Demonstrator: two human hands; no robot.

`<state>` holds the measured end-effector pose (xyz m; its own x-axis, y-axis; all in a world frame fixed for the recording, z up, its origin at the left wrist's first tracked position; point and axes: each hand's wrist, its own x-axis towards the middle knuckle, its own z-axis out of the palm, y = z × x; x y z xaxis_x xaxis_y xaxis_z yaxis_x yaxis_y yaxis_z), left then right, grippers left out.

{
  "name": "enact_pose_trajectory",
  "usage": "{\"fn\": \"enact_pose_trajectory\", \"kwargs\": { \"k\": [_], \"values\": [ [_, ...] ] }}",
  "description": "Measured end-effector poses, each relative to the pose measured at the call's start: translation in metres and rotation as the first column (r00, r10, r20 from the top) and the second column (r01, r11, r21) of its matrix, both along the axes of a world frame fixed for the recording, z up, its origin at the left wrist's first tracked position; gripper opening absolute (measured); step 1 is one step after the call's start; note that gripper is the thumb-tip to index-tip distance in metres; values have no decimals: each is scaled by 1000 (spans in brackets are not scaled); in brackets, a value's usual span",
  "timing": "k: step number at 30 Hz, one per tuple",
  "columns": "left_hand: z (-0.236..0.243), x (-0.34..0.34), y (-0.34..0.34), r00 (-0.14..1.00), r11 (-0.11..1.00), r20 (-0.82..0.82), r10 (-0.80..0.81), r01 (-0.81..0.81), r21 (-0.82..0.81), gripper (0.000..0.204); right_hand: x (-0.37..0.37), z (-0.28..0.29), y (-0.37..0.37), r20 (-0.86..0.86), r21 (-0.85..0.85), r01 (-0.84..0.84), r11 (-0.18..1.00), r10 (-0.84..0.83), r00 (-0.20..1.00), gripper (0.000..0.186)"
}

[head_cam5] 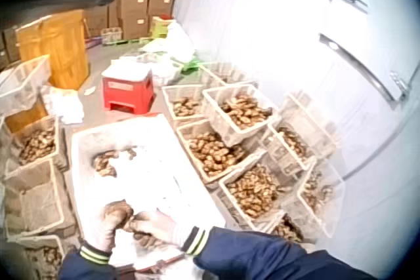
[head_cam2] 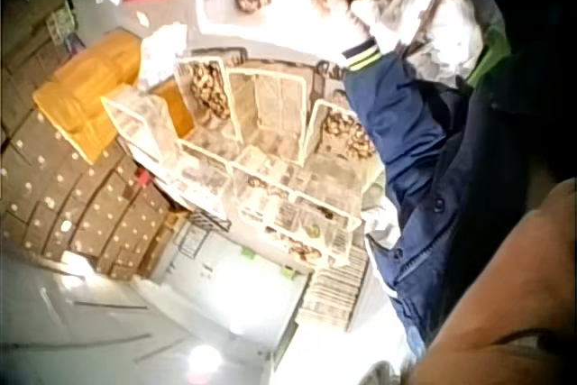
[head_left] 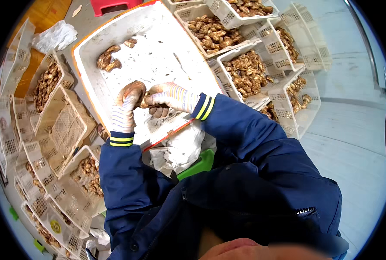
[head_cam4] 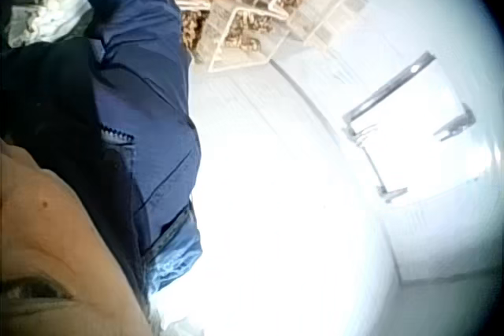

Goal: The person sorts mushrooms from a central white bin into surrounding white baskets by hand, handling them one at a time and placing them into different baskets.

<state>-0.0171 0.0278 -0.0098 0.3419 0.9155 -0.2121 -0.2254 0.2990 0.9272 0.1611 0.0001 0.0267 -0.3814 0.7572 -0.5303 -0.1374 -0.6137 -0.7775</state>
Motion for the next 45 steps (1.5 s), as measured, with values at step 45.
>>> {"fn": "enact_pose_trajectory", "kwargs": {
  "k": [45],
  "values": [
    [-80, -14, 23, 948, 938, -302, 95, -187, -290, 54, 335, -54, -335, 403, -212, 916, 342, -823, 400, 36]
  ]
}}
